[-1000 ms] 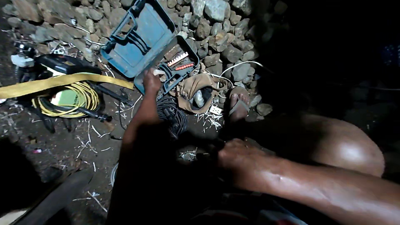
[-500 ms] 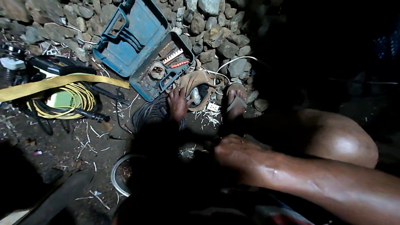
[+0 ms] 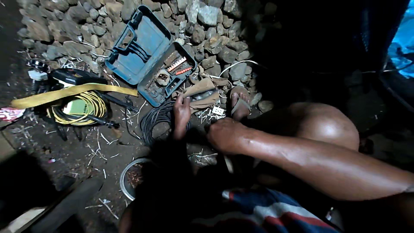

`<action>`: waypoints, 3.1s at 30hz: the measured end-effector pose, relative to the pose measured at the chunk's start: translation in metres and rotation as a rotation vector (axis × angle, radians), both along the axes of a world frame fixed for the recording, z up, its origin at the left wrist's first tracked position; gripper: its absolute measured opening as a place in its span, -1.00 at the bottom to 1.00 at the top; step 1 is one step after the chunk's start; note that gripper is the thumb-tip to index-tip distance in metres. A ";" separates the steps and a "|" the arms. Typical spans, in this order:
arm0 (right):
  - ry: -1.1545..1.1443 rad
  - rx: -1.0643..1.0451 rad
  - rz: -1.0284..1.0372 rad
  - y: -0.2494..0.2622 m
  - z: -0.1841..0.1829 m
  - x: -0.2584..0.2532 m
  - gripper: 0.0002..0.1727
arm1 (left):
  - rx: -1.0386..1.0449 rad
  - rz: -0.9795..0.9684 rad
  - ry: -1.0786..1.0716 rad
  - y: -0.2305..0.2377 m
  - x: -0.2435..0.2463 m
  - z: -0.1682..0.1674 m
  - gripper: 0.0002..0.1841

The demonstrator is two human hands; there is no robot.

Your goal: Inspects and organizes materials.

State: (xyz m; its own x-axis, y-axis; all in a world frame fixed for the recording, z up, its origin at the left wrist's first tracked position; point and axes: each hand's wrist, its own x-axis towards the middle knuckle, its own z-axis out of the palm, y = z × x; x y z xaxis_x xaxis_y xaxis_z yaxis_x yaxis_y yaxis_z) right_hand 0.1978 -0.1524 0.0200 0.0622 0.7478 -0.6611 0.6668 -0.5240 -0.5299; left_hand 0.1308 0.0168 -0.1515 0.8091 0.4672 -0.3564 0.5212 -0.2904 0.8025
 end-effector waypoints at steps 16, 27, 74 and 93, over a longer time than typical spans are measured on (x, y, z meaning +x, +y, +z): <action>-0.142 0.665 0.068 0.019 -0.060 -0.052 -0.87 | 0.268 0.240 -0.046 -0.006 -0.106 0.117 -0.72; -0.082 0.126 0.066 -0.015 -0.101 -0.093 -0.74 | -0.097 0.427 0.126 -0.051 -0.121 0.006 -0.57; -0.004 -0.270 -0.129 -0.059 -0.252 -0.083 -0.76 | 0.299 -0.491 0.671 -0.063 -0.089 -0.088 -0.43; 0.304 -0.009 -1.408 -0.075 -0.280 -0.013 -0.77 | 0.256 -0.590 0.524 -0.054 -0.046 -0.108 -0.56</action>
State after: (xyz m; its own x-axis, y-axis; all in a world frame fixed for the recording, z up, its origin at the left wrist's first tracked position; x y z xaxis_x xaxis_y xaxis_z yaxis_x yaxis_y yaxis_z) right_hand 0.1850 -0.2275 -0.2602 0.5903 0.1799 -0.7869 -0.5343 -0.6437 -0.5479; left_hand 0.0845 -0.0375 -0.2597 0.7056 0.1362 -0.6954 0.5141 -0.7737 0.3702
